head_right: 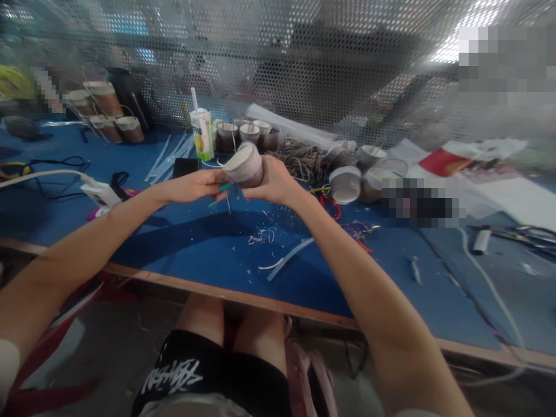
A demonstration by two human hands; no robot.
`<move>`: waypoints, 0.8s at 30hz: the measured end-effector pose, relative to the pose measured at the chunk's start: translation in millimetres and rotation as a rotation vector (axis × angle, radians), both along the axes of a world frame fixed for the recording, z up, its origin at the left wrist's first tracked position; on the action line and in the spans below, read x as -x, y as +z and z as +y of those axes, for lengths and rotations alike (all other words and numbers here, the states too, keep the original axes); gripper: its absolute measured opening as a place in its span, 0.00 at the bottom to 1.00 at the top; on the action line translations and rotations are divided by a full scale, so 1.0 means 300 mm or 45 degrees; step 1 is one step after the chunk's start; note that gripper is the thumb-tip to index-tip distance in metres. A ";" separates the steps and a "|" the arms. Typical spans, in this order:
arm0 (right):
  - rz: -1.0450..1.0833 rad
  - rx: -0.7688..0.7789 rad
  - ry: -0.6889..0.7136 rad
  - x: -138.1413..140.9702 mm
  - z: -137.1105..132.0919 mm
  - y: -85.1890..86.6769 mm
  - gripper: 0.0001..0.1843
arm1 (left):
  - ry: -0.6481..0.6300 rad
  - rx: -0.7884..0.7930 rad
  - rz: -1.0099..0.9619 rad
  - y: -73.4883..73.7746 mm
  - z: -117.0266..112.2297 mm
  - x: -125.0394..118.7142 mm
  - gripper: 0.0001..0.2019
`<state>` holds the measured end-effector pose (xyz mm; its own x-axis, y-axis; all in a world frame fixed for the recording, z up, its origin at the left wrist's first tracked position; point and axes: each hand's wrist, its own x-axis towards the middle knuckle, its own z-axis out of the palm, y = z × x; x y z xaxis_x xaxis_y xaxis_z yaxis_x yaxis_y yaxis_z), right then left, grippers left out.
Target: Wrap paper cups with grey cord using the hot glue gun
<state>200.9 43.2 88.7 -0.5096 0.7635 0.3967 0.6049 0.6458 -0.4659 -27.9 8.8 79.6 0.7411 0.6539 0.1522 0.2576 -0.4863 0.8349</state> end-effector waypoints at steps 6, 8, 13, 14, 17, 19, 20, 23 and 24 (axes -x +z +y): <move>0.167 0.185 0.180 -0.016 -0.006 0.001 0.33 | -0.109 -0.007 -0.113 0.009 -0.027 0.016 0.14; 0.173 0.258 0.238 -0.017 -0.014 0.009 0.32 | -0.131 -0.132 -0.018 0.019 -0.036 0.023 0.15; 0.158 0.427 0.329 -0.014 -0.037 0.034 0.28 | -0.024 -0.527 0.287 0.026 -0.037 0.025 0.12; 0.161 0.456 0.351 -0.013 -0.039 0.035 0.27 | 0.021 -0.625 0.339 0.021 -0.033 0.023 0.11; 0.174 0.511 0.441 -0.010 -0.041 0.027 0.23 | 0.171 -1.061 0.501 -0.004 -0.017 0.023 0.13; 0.206 0.551 0.526 -0.006 -0.043 0.019 0.20 | 0.277 -1.437 0.542 -0.020 -0.011 0.025 0.18; 0.230 0.582 0.570 -0.002 -0.045 0.017 0.19 | 0.319 -1.619 0.517 -0.025 -0.010 0.026 0.21; 0.310 0.674 0.674 0.014 -0.059 0.016 0.18 | 0.450 -2.049 0.315 -0.034 -0.016 0.025 0.27; 0.328 0.691 0.695 0.021 -0.066 0.017 0.18 | 0.494 -2.152 0.230 -0.038 -0.017 0.025 0.27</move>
<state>194.5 23.4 93.8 -0.8091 0.5533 0.1980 0.1008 0.4627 -0.8808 -35.4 3.6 68.2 0.6763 0.0042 0.7366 0.5851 -0.6105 -0.5337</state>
